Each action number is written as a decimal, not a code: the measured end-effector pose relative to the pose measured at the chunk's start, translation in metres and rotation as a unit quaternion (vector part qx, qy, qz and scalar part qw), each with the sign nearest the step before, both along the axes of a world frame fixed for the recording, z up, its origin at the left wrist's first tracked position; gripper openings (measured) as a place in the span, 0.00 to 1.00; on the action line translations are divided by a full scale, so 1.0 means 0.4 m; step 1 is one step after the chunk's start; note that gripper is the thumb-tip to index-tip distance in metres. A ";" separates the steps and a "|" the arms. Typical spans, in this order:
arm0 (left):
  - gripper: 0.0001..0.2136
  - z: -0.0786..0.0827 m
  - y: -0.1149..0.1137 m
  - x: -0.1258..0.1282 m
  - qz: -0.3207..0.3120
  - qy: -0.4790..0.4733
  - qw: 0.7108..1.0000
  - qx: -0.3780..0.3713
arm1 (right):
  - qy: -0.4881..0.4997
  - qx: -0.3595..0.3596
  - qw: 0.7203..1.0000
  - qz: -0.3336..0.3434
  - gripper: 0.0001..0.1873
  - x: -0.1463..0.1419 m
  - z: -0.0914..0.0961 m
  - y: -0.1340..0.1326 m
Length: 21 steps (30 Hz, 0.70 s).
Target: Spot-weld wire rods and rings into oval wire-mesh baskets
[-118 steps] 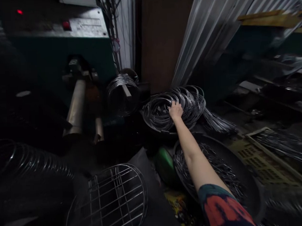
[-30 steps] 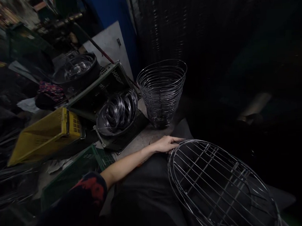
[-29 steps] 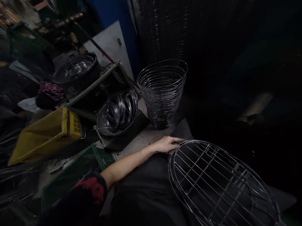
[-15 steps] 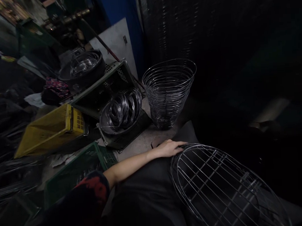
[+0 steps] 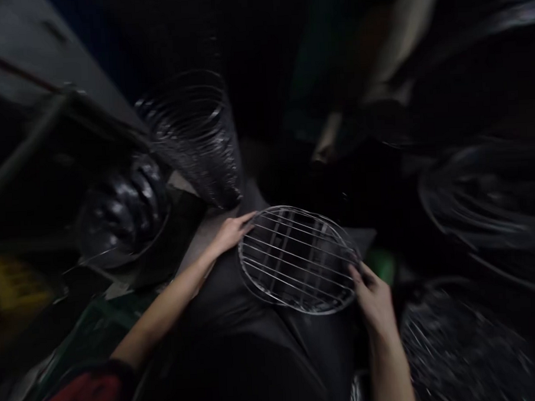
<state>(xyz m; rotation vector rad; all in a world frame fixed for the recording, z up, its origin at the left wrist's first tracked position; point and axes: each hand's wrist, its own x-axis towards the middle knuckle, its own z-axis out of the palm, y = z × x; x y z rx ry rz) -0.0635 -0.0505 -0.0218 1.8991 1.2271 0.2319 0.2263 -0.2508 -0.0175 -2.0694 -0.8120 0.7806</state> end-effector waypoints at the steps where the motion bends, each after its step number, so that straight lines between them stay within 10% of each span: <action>1: 0.19 -0.014 0.007 0.002 0.002 0.006 1.000 0.004 | 0.012 -0.003 1.000 -0.019 0.27 0.007 -0.010 0.002; 10: 0.17 -0.075 -0.016 0.027 0.069 -0.035 0.997 0.024 | 0.047 0.007 0.999 -0.021 0.30 0.014 -0.082 -0.012; 21: 0.20 -0.071 -0.014 0.033 0.140 -0.176 0.972 -0.064 | 0.173 0.101 0.969 -0.143 0.31 -0.025 -0.040 0.014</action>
